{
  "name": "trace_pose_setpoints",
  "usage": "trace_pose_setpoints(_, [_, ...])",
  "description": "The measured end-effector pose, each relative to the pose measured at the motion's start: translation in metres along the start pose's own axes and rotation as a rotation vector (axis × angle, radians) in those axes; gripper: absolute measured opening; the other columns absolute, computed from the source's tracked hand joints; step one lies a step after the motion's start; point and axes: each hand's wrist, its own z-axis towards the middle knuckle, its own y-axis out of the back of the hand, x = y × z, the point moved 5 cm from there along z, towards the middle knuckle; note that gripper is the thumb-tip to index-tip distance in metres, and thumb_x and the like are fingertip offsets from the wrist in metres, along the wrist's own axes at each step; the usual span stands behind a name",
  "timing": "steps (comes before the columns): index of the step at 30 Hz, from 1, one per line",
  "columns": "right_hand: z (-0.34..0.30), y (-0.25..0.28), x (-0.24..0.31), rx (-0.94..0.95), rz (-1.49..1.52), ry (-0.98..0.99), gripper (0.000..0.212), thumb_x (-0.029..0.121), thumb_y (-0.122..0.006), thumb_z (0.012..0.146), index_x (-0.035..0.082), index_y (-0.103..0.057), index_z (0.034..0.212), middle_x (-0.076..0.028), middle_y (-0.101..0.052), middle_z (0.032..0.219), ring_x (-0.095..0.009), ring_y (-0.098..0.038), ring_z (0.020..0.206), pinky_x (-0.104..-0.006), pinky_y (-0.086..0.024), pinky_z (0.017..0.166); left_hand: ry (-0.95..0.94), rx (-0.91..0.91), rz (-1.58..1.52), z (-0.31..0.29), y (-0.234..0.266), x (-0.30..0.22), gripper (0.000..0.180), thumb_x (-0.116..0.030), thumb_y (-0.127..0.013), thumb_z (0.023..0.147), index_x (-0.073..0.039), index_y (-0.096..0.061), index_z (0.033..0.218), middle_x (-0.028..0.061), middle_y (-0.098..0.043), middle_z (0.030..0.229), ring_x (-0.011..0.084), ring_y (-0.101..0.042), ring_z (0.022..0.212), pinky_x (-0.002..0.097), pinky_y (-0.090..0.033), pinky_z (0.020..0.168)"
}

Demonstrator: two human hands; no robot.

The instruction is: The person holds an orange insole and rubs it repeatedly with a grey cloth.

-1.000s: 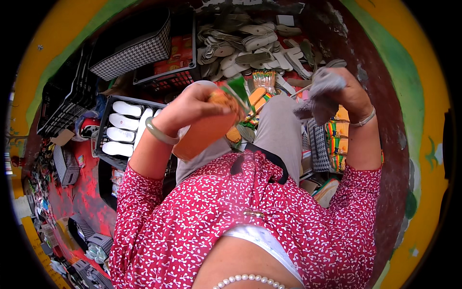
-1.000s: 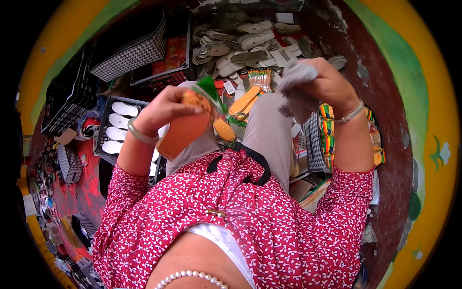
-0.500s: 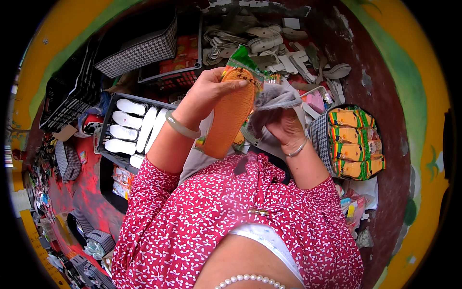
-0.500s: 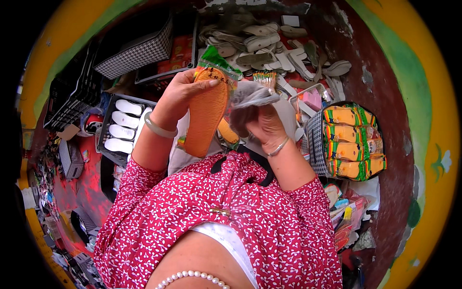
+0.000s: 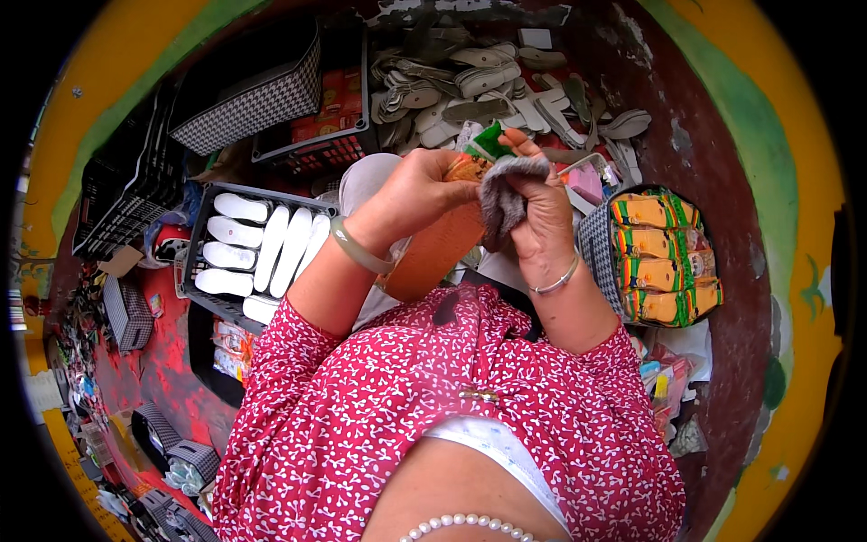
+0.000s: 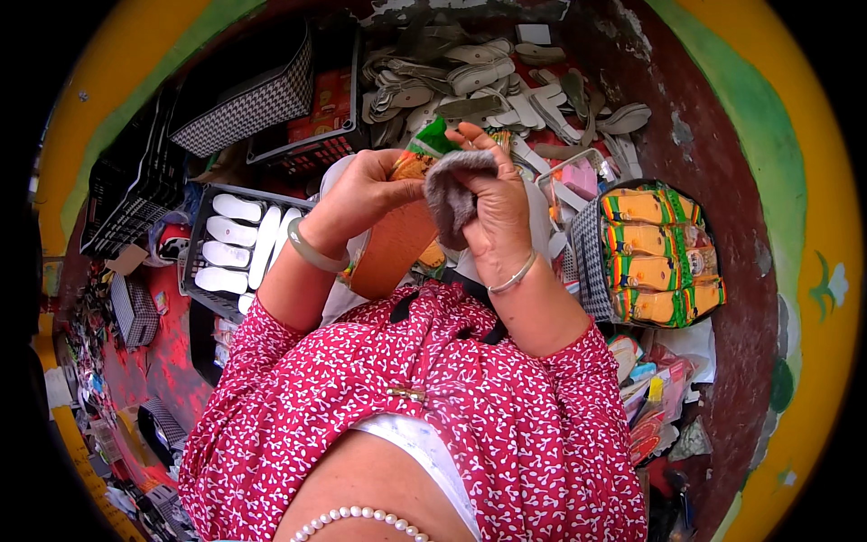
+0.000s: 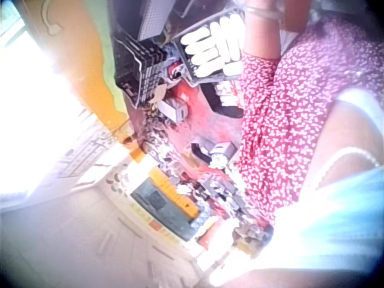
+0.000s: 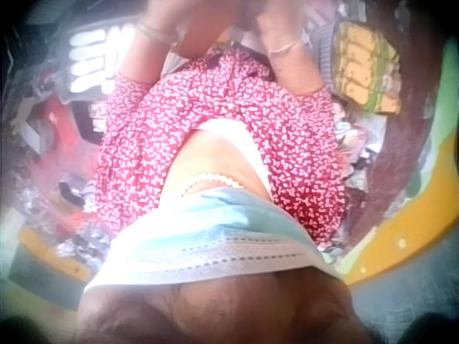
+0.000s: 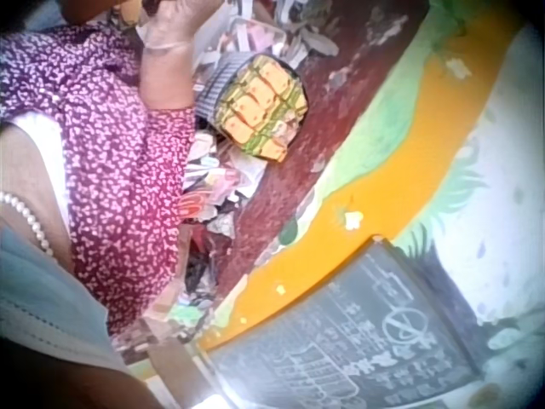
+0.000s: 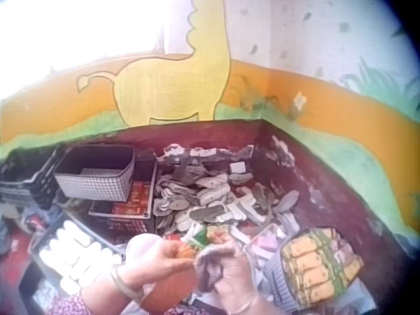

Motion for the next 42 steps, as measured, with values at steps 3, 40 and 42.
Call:
trace_pose_setpoints(3, [0.003, 0.002, 0.011, -0.023, -0.031, -0.024, 0.041, -0.015, -0.05, 0.077, -0.002, -0.049, 0.116, -0.014, -0.059, 0.109, -0.02, -0.061, 0.091, -0.0293, -0.052, 0.081, 0.01, 0.002, -0.002, -0.002, -0.007, -0.004, 0.022, -0.013, -0.068, 0.078, 0.005, -0.063, 0.091, 0.0014, -0.061, 0.074, 0.0053, -0.052, 0.066, 0.0231, -0.044, 0.057])
trace_pose_setpoints(40, [-0.002, 0.016, 0.003, 0.267, -0.022, -0.307, 0.047, 0.014, -0.066, 0.082, 0.002, -0.045, 0.122, -0.007, -0.056, 0.112, -0.018, -0.055, 0.103, -0.0314, -0.045, 0.089, -0.185, -0.085, -0.364, 0.001, 0.018, -0.001, 0.039, 0.002, -0.056, 0.085, -0.002, -0.047, 0.123, 0.0044, -0.059, 0.109, 0.0104, -0.056, 0.098, 0.0249, -0.045, 0.086])
trace_pose_setpoints(42, [-0.004, 0.011, 0.0, 0.288, -0.019, -0.319, 0.045, 0.006, -0.066, 0.08, 0.003, -0.047, 0.121, -0.007, -0.056, 0.11, -0.018, -0.055, 0.103, -0.0308, -0.045, 0.088, -0.196, -0.057, -0.202, 0.001, 0.008, -0.001, 0.039, 0.003, -0.054, 0.086, -0.002, -0.046, 0.124, 0.0047, -0.059, 0.11, 0.0103, -0.055, 0.1, 0.024, -0.044, 0.087])
